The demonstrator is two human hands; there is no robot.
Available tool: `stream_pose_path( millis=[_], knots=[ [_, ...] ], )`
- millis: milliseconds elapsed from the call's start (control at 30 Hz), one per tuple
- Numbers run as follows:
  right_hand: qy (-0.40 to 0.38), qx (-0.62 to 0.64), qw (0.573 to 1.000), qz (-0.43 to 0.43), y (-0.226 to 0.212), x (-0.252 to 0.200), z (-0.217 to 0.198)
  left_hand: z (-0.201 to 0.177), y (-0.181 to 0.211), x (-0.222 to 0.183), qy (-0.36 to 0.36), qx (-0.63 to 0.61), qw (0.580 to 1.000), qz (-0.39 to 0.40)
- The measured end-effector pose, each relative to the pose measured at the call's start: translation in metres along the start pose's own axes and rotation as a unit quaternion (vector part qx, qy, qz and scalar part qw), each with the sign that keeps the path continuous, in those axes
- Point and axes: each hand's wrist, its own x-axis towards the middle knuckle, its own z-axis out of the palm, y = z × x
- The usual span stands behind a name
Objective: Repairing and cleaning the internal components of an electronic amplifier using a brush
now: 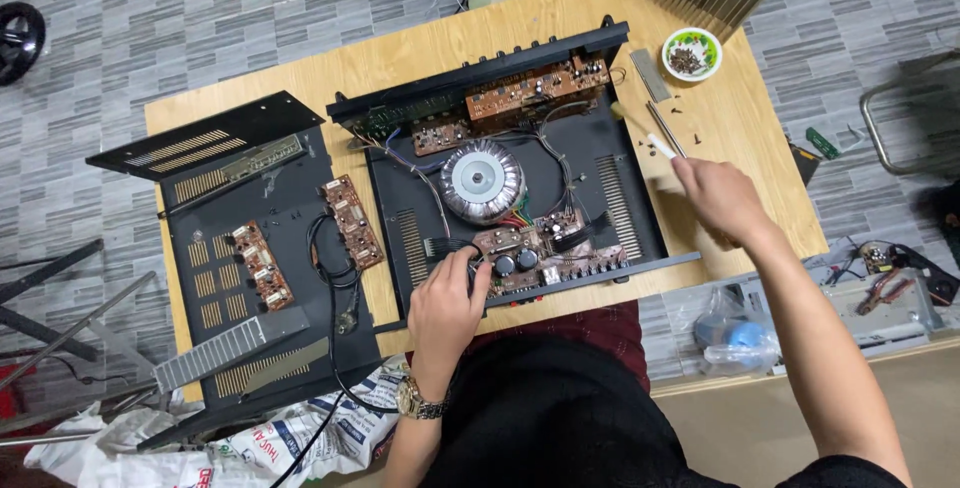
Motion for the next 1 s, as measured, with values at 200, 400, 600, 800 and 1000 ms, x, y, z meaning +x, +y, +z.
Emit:
stream_pose_path(
  millis=[200,400,600,800,1000],
  knots=[
    [0.031,0.04,0.999,-0.015,0.009,0.023,0.007,0.002,-0.002,-0.001,0.005,-0.001,1.0,0.001],
    [0.043,0.061,0.996,-0.039,-0.002,0.072,0.028,0.002,-0.004,-0.003,-0.009,-0.013,1.0,-0.002],
    [0.064,0.04,0.996,-0.04,-0.005,0.097,0.026,0.005,-0.006,-0.003,-0.008,-0.013,1.0,0.005],
    [0.027,0.008,0.999,-0.021,-0.01,0.031,0.013,0.01,-0.008,-0.005,-0.003,0.005,1.0,0.014],
    [0.032,0.008,0.999,0.013,0.004,-0.02,0.001,0.003,-0.002,-0.002,-0.013,0.0,1.0,0.014]
  ],
)
